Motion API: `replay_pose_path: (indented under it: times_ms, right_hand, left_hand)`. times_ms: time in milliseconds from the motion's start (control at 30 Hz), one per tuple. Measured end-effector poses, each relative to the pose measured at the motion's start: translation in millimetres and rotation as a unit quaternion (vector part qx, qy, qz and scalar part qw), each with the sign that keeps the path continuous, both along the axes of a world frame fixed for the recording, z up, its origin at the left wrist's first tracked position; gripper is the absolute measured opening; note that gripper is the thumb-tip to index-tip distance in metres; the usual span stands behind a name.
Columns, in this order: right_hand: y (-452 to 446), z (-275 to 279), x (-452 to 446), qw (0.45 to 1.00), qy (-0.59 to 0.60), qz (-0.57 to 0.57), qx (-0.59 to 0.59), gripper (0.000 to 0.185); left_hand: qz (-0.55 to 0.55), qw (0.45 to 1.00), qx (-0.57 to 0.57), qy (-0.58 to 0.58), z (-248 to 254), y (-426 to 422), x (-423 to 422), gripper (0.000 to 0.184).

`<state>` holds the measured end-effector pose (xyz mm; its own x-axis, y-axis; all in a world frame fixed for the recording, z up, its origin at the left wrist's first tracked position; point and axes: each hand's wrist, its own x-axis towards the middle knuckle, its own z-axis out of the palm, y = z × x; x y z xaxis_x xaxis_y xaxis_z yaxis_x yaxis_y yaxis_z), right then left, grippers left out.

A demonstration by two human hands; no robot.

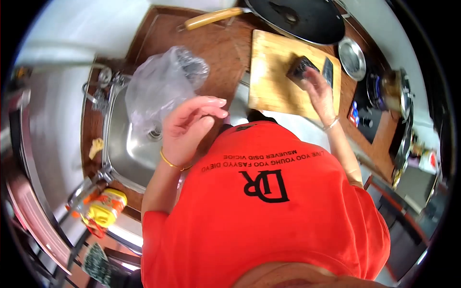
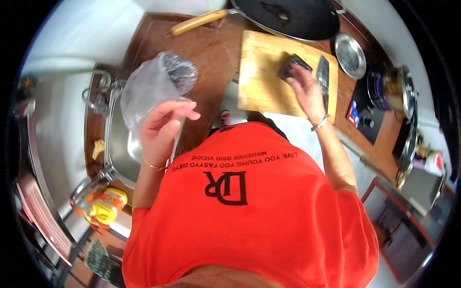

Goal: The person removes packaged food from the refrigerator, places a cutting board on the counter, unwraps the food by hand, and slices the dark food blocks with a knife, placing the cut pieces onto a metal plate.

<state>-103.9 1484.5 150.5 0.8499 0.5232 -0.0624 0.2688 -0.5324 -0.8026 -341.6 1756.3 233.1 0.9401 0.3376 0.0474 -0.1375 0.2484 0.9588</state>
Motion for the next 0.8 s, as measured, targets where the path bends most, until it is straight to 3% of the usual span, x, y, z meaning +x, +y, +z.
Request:
replay_pose_path:
  times_ms: [67,100,200,233,267,333,367,400,467,567,633,767,800]
  right_hand:
    - [45.6,8.8,-19.4,0.987,0.063,0.117,0.086,0.042]
    - [70.5,21.3,-33.8,0.979,0.052,0.184,0.066,0.043]
    - [133.6,45.9,-73.4,0.929,0.183,0.321,0.013,0.056]
    - [151.8,42.9,-84.3,0.922,0.125,0.366,-0.021,0.063]
    - [167.9,48.3,-99.9,0.925,0.078,0.372,-0.033,0.067]
    - [192.9,48.2,-122.5,0.924,0.002,0.377,-0.066,0.063]
    - [201.7,36.0,-126.0,0.921,0.000,0.384,-0.067,0.063]
    - [211.4,13.4,-125.0,0.934,0.084,0.347,0.009,0.055]
    - [227.5,0.9,-118.3,0.911,0.281,0.264,0.148,0.037]
    - [225.5,35.7,-85.3,0.867,0.386,0.241,0.202,0.038]
    - [220.1,59.5,-65.4,0.861,0.401,0.238,0.204,0.040]
    - [205.6,92.4,-38.7,0.867,0.371,0.258,0.210,0.057]
    - [200.0,100.3,-36.9,0.868,0.371,0.255,0.211,0.057]
  left_hand:
    - [0.037,0.999,-0.003,-0.031,8.5,10.1,-25.7,0.027]
    - [0.081,0.995,-0.009,-0.062,12.0,16.2,-42.8,0.025]
    - [0.164,0.979,-0.067,-0.104,5.8,37.4,-97.4,0.024]
    - [0.179,0.975,-0.111,-0.077,7.3,39.9,-108.5,0.020]
    - [0.188,0.973,-0.111,-0.081,2.8,42.4,-116.8,0.020]
    - [0.291,0.928,-0.021,0.231,-17.1,44.1,-129.0,0.016]
    - [0.264,0.912,0.019,0.313,-29.1,45.1,-129.5,0.015]
    - [0.271,0.911,0.016,0.310,-51.9,43.8,-133.2,0.015]
    - [0.257,0.899,0.173,0.309,-95.2,43.6,-138.0,0.018]
    - [0.263,0.916,0.211,0.218,-84.2,40.7,-103.2,0.021]
    - [0.304,0.919,0.179,0.178,-75.4,46.5,-69.3,0.022]
    - [0.275,0.943,0.146,0.117,-67.5,70.0,-18.1,0.024]
    - [0.263,0.923,0.216,0.177,-61.7,73.6,-10.4,0.027]
